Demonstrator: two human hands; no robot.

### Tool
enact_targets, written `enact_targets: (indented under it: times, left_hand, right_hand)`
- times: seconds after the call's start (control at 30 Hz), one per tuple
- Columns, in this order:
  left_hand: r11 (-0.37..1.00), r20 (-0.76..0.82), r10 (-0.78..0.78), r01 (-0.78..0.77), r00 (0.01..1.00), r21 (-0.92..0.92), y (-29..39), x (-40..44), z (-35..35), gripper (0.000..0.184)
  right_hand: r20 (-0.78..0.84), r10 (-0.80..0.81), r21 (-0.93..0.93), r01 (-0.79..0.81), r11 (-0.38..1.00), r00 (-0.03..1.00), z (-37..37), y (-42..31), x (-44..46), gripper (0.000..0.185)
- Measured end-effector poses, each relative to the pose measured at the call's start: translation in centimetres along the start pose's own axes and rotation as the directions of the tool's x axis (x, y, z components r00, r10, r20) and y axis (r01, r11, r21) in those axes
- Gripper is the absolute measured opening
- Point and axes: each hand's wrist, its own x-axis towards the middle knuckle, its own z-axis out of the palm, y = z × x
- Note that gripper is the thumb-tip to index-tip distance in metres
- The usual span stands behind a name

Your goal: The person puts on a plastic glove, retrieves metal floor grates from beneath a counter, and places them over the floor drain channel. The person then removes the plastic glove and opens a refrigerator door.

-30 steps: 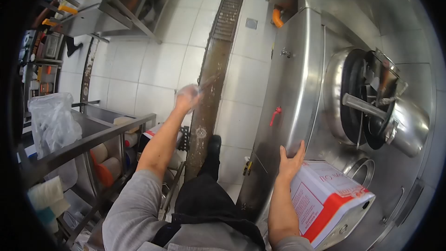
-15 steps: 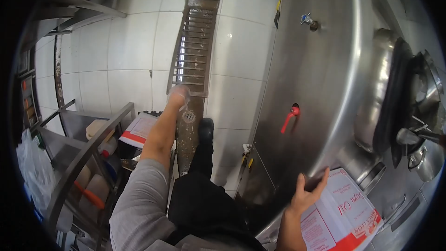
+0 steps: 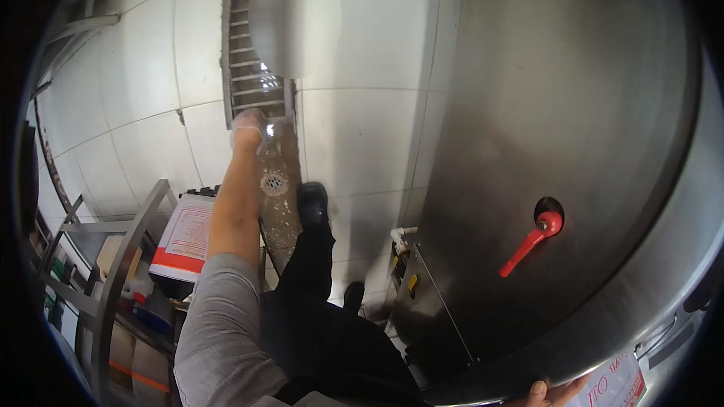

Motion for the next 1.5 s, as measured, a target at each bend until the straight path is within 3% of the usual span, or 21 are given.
enact_targets:
  times: [0.03, 0.1, 0.17, 0.23, 0.3, 0.37, 0.47, 0.5, 0.53, 0.6, 0.63, 0.7, 0.83, 0.97, 1.0, 1.07, 1.13, 1.23, 1.33, 1.43, 1.5]
  left_hand:
    - [0.999, -0.025, -0.040, 0.039, 0.999, -0.029, 0.4, 0.2, 0.5, 0.021]
    - [0.995, -0.016, 0.028, -0.029, 0.999, -0.094, 2.4, 0.7, -1.6, 0.021]
    - [0.987, -0.063, 0.080, -0.088, 0.995, -0.134, 3.4, -0.3, -4.9, 0.023]
    - [0.846, -0.515, 0.080, -0.331, 0.853, -0.418, 3.4, -3.8, -6.7, 0.028]
    - [0.918, -0.553, 0.097, -0.289, 0.827, -0.271, 3.4, -7.6, -8.7, 0.034]
    - [0.919, -0.012, -0.176, 0.159, 0.984, -0.361, 3.3, -16.1, -13.3, 0.051]
    - [0.973, -0.113, -0.169, 0.147, 0.979, -0.180, -1.5, -27.6, -12.0, 0.053]
    - [0.999, 0.078, -0.037, 0.037, 0.996, 0.012, -4.6, -30.4, -11.0, 0.047]
    - [0.965, 0.114, -0.260, 0.252, 0.959, 0.077, -2.9, -35.6, -16.3, 0.044]
    - [0.946, 0.182, -0.279, 0.238, 0.943, 0.218, -3.9, -41.7, -21.5, 0.041]
    - [0.909, 0.079, -0.417, 0.417, 0.905, 0.017, -5.0, -43.7, -22.6, 0.039]
    - [0.941, -0.081, -0.300, 0.308, 0.951, 0.139, -6.7, -47.2, -26.4, 0.033]
    - [0.916, -0.111, -0.400, 0.400, 0.910, -0.025, -8.3, -51.7, -35.6, 0.029]
    - [0.836, -0.542, -0.545, 0.363, 0.639, -0.412, -8.1, -55.8, -43.5, 0.033]
    - [0.813, -0.536, -0.575, 0.359, 0.618, -0.458, -8.4, -56.8, -44.9, 0.034]
    - [0.730, -0.504, -0.673, 0.378, 0.541, -0.569, -6.7, -60.5, -47.2, 0.035]
    - [0.684, -0.447, -0.696, 0.329, 0.561, -0.651, -5.1, -63.6, -50.9, 0.036]
    - [0.656, -0.435, -0.674, 0.213, 0.597, -0.724, -5.8, -63.5, -48.3, 0.033]
    - [0.659, -0.329, -0.628, 0.256, 0.705, -0.707, -5.8, -64.0, -46.5, 0.020]
    - [0.334, -0.126, -0.800, 0.261, 0.587, -0.906, -3.9, -67.6, -40.9, 0.019]
    - [0.253, -0.065, -0.859, 0.312, 0.507, -0.916, -1.6, -72.3, -37.6, 0.022]
  right_hand:
    - [-0.001, 0.011, -0.017, -0.011, 1.000, 1.000, -1.0, 1.5, -0.4, 0.067]
    - [0.047, -0.347, -0.328, 0.343, 0.880, 0.937, -5.3, 6.3, -1.8, 0.074]
    - [0.159, -0.341, -0.404, 0.376, 0.834, 0.927, -5.5, 6.2, -1.8, 0.083]
    - [-0.176, -0.006, 0.107, 0.025, 0.994, 0.984, -1.2, 1.6, -1.0, 0.074]
    - [-0.119, -0.032, 0.158, 0.050, 0.986, 0.992, -1.6, 1.5, -0.8, 0.072]
    - [-0.130, -0.087, 0.072, 0.097, 0.993, 0.988, -2.5, 2.1, -0.8, 0.073]
    - [-0.123, -0.222, -0.064, 0.215, 0.974, 0.967, -3.3, 1.2, -0.6, 0.067]
    - [-0.124, -0.246, -0.097, 0.234, 0.967, 0.961, -3.6, 0.6, -0.4, 0.067]
    - [-0.150, -0.268, -0.046, 0.264, 0.963, 0.952, -3.9, 0.4, -0.3, 0.067]
    - [-0.167, -0.322, -0.234, 0.280, 0.931, 0.932, -4.3, 0.2, -0.5, 0.068]
    - [-0.193, -0.348, -0.191, 0.313, 0.930, 0.917, -4.5, 0.1, -0.4, 0.068]
    - [-0.185, -0.297, -0.224, 0.254, 0.941, 0.937, -5.0, 0.1, -0.8, 0.070]
    - [-0.100, -0.273, -0.160, 0.255, 0.954, 0.957, -6.6, 0.2, -1.5, 0.068]
    - [0.047, -0.344, -0.381, 0.335, 0.862, 0.938, -7.7, -1.5, -1.5, 0.057]
    - [0.078, -0.379, -0.454, 0.371, 0.810, 0.922, -8.2, -2.5, -1.8, 0.052]
    - [0.130, -0.672, -0.407, 0.657, 0.635, 0.729, -6.3, -2.2, 0.1, 0.044]
    - [0.359, -0.819, -0.021, 0.882, 0.471, 0.447, -4.5, -4.9, 2.6, 0.036]
    - [0.548, -0.824, 0.181, 0.942, 0.281, 0.141, 5.1, -5.4, 10.0, 0.029]
    - [0.537, -0.843, 0.182, 0.973, 0.141, 0.022, 8.3, -15.4, 10.8, 0.026]
    - [0.411, -0.890, 0.261, 0.961, -0.092, -0.196, 6.9, -26.7, 5.2, 0.020]
    - [0.477, -0.822, 0.271, 0.942, -0.200, -0.311, 7.2, -32.0, 1.6, 0.018]
